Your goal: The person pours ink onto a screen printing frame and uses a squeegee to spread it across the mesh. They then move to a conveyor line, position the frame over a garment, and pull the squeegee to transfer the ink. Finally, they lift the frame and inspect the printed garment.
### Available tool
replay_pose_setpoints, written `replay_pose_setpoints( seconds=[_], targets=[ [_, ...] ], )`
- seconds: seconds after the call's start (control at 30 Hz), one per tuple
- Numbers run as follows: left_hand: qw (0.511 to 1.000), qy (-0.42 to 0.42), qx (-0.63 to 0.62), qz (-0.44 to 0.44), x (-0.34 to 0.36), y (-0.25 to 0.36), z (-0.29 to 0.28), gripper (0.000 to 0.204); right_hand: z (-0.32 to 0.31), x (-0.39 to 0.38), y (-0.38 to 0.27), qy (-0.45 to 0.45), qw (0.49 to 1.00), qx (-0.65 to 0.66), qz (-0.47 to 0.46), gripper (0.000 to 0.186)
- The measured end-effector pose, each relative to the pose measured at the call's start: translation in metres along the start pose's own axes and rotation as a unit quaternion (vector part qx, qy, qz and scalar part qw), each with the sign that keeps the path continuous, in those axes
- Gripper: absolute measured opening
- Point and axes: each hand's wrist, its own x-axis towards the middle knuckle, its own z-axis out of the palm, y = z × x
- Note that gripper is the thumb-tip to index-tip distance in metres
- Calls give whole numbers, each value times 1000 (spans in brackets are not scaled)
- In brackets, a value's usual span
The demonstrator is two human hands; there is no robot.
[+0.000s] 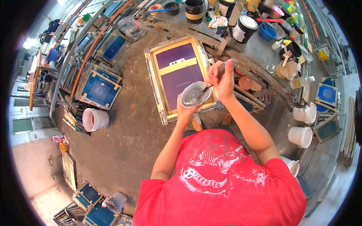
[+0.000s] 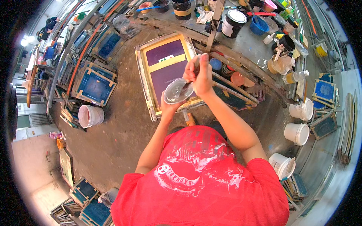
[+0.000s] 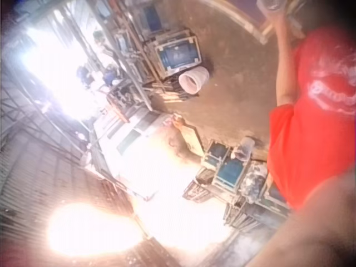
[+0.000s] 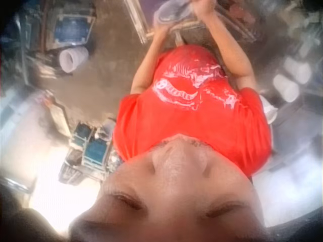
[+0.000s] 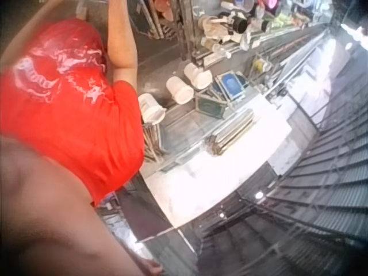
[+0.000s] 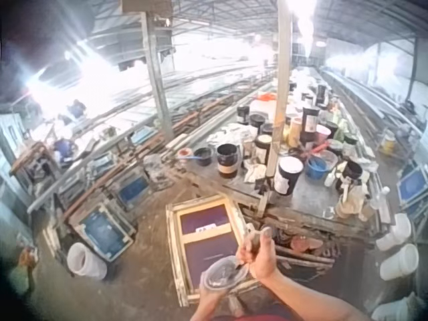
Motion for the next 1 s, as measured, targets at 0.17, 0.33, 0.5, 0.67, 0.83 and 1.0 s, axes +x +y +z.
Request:
replay_pose_setpoints(
  seconds=[0.17,0.33,0.5,0.67,0.83,1.0],
  targets=[
    [1000,0,11,6,-3,7,-12,78,23,18,-16,3,997,50,-60,68],
    [997,2,-64,-31,1,18,-5,81,-7,23,-31,26,998,-49,-40,68],
    [998,-15,-49,-22,-3,10,1,82,8,0,-9,49,999,13,4,68],
    [998,-27,-54,-7,-6,12,1,81,6,18,-29,78,993,30,-77,66],
    [998,-12,-52,-14,-3,16,0,81,-12,4,-32,48,997,-33,-49,66],
    [999,-40,-25,-3,-7,9,10,82,8,-4,-17,45,999,10,-12,68]
  ],
)
